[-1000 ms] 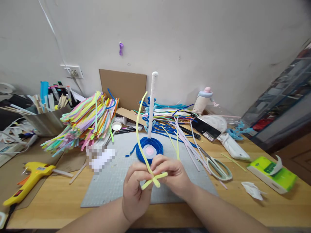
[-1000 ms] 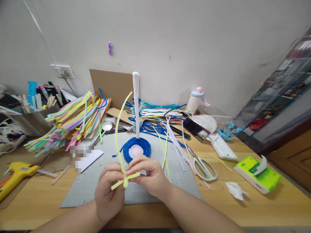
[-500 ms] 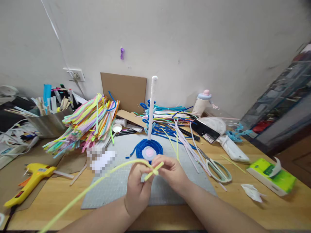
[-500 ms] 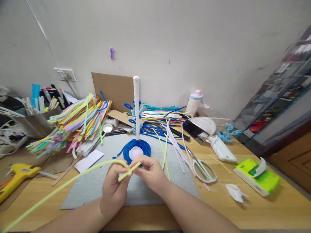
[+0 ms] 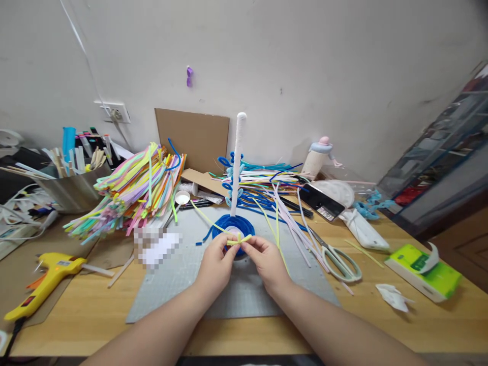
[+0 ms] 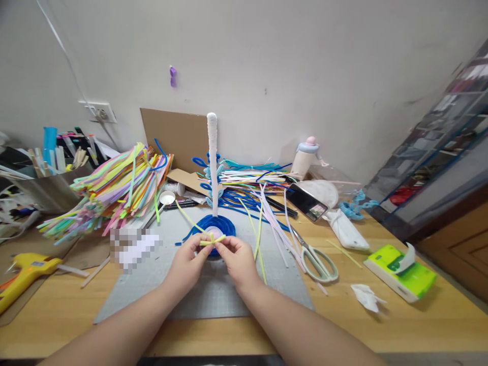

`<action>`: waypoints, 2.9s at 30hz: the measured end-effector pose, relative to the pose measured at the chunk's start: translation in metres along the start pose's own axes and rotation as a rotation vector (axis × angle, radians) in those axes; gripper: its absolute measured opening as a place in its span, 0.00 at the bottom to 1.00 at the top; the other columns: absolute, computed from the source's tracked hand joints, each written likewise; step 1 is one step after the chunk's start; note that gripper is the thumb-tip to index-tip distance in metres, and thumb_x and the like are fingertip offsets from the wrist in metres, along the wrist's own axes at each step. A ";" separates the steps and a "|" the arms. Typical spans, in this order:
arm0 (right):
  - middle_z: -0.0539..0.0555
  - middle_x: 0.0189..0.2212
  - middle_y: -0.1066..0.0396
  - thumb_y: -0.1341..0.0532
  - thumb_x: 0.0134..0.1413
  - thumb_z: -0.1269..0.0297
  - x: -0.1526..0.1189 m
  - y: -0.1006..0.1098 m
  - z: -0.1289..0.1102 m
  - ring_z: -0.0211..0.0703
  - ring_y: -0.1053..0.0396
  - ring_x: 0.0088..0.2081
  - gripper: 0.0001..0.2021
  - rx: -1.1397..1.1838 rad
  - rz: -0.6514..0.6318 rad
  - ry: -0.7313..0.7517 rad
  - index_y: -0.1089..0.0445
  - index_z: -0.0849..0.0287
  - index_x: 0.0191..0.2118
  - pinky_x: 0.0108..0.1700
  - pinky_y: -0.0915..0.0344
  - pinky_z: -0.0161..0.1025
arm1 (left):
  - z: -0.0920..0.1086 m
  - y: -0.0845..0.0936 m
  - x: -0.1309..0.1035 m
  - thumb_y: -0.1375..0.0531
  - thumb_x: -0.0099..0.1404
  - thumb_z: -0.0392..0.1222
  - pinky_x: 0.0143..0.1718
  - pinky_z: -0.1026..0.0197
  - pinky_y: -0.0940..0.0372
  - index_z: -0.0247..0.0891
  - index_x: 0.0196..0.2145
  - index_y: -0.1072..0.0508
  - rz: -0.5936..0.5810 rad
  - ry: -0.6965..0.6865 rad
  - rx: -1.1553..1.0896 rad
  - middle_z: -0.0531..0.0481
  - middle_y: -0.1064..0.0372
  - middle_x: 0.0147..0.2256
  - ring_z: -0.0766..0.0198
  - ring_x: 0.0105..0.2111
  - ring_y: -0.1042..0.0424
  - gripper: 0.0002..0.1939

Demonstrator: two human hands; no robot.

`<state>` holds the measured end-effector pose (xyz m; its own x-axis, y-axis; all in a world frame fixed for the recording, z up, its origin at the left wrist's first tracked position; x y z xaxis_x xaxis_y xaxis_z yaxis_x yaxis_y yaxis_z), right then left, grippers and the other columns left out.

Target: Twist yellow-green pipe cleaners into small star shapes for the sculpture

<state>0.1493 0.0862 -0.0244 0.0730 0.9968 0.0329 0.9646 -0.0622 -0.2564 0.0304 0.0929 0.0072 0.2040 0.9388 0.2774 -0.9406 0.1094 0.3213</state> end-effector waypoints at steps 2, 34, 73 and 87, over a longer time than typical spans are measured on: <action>0.52 0.27 0.26 0.33 0.40 0.59 0.000 0.000 0.001 0.42 0.31 0.32 0.10 0.001 -0.003 -0.007 0.27 0.61 0.27 0.40 0.38 0.39 | -0.003 -0.001 0.001 0.45 0.60 0.39 0.36 0.61 0.41 0.37 0.32 0.30 -0.019 0.051 -0.048 0.49 0.31 0.33 0.62 0.34 0.34 0.05; 0.51 0.27 0.26 0.33 0.40 0.60 0.003 -0.005 0.004 0.40 0.32 0.31 0.09 -0.005 -0.105 -0.028 0.26 0.60 0.28 0.39 0.38 0.38 | -0.017 0.004 0.006 0.33 0.46 0.45 0.27 0.67 0.43 0.34 0.26 0.31 -0.043 0.347 -0.456 0.53 0.32 0.23 0.70 0.23 0.35 0.14; 0.49 0.20 0.32 0.35 0.42 0.59 0.000 -0.001 -0.006 0.37 0.37 0.25 0.10 -0.011 -0.017 -0.002 0.30 0.61 0.23 0.32 0.42 0.35 | -0.033 -0.001 0.000 0.34 0.48 0.47 0.21 0.69 0.42 0.32 0.29 0.28 0.009 0.485 -0.612 0.51 0.32 0.24 0.71 0.21 0.36 0.15; 0.49 0.22 0.34 0.38 0.48 0.59 -0.002 -0.001 -0.012 0.38 0.39 0.27 0.10 -0.258 -0.051 0.133 0.31 0.60 0.24 0.32 0.41 0.35 | -0.019 0.009 0.003 0.35 0.49 0.47 0.35 0.61 0.38 0.35 0.24 0.24 0.015 0.388 -0.508 0.48 0.26 0.25 0.61 0.29 0.29 0.11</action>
<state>0.1510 0.0841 -0.0126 0.0385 0.9846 0.1706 0.9992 -0.0395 0.0023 0.0174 0.1030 -0.0065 0.1666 0.9809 -0.1002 -0.9734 0.1475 -0.1753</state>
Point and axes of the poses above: each hand's wrist, its own x-axis towards the middle knuckle, its own y-axis out of the back of the hand, z = x × y, the point moved 9 cm from there along x, towards the middle knuckle
